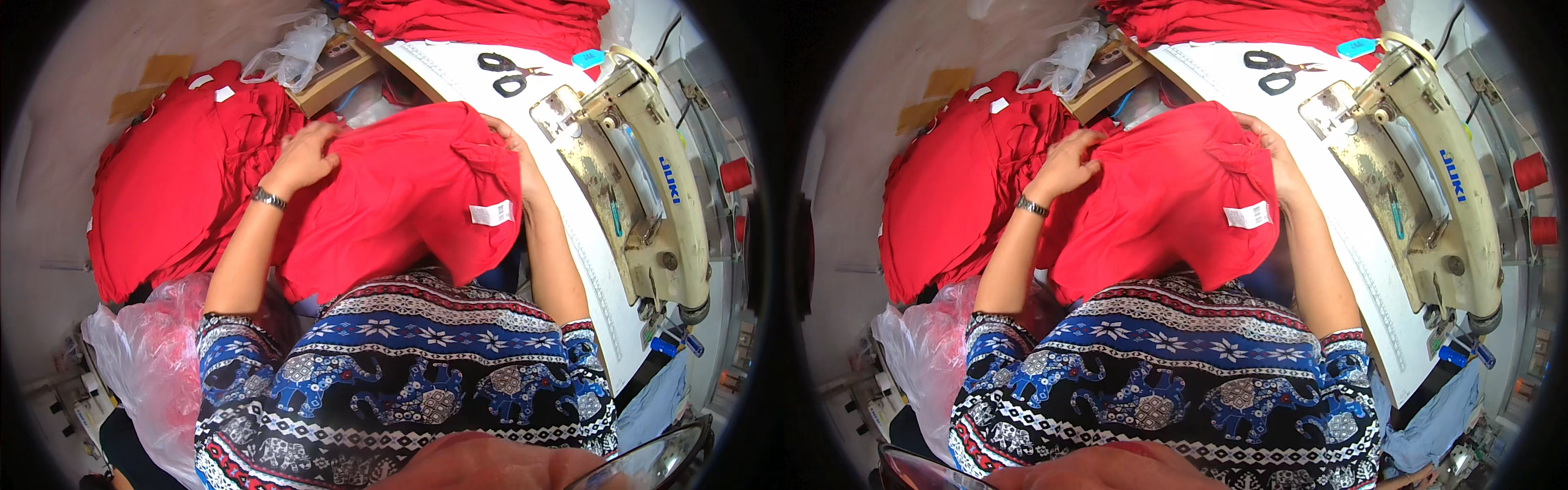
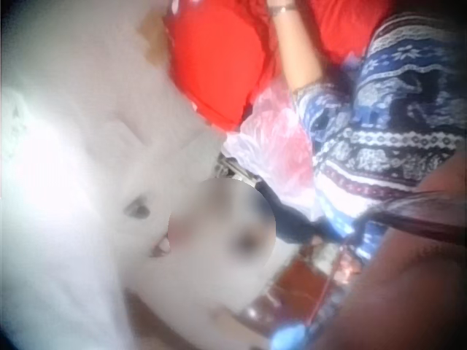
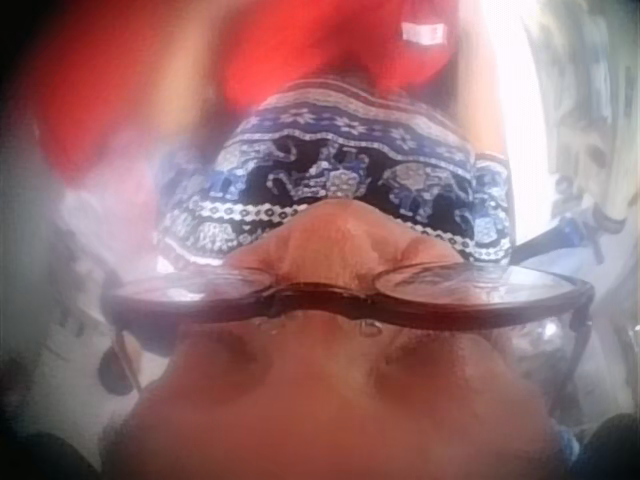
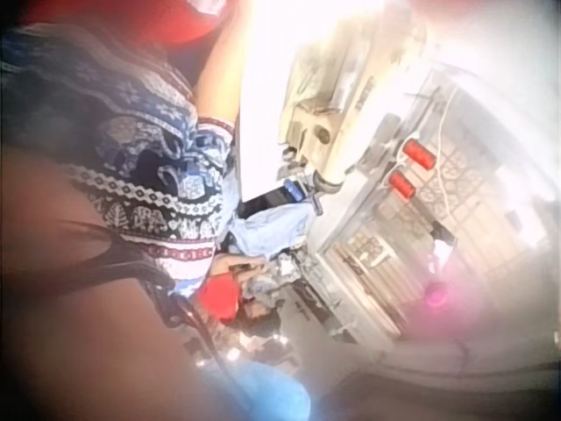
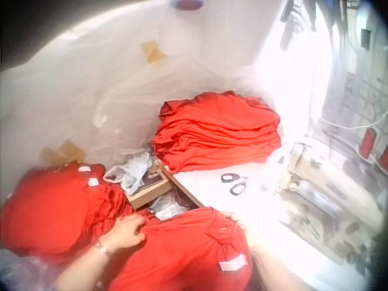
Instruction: The person inspects white labels on red shirts and clips them using scissors before setting each shirt aside on a stack.
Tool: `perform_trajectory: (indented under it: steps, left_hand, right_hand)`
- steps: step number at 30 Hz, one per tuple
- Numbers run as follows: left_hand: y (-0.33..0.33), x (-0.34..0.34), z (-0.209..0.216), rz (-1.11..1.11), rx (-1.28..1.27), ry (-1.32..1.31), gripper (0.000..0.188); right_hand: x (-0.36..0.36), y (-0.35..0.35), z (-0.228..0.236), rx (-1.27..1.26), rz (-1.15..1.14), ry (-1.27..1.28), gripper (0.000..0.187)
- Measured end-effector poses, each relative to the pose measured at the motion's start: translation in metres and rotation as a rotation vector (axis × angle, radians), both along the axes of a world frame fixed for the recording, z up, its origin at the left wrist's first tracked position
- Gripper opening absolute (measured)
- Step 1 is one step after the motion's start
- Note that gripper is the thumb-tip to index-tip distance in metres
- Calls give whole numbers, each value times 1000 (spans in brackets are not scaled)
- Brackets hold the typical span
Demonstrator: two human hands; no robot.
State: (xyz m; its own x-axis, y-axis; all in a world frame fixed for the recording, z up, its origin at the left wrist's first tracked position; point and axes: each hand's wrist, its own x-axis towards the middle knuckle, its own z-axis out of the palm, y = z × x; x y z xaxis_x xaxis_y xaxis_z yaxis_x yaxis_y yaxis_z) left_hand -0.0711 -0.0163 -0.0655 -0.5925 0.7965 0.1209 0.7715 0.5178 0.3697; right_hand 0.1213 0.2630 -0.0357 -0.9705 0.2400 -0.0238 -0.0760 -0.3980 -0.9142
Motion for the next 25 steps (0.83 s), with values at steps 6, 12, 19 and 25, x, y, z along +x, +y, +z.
perform_trajectory:
  steps: [6, 12, 19, 25]
  left_hand:
    - [42, 112, 43, 128, 370, -858, 56]
    - [104, 98, 87, -322, 1016, -1009, 46]
    - [54, 76, 179, -578, 1109, -906, 25]
    - [-9, 26, 167, -492, 1295, -427, 39]
  right_hand:
    - [-8, -25, -16, -100, -145, -59, 47]
    - [9, -53, 84, -422, 221, 295, 57]
    - [31, 12, 138, 1299, -152, 417, 102]
    - [14, 21, 117, 1059, 284, 51, 74]
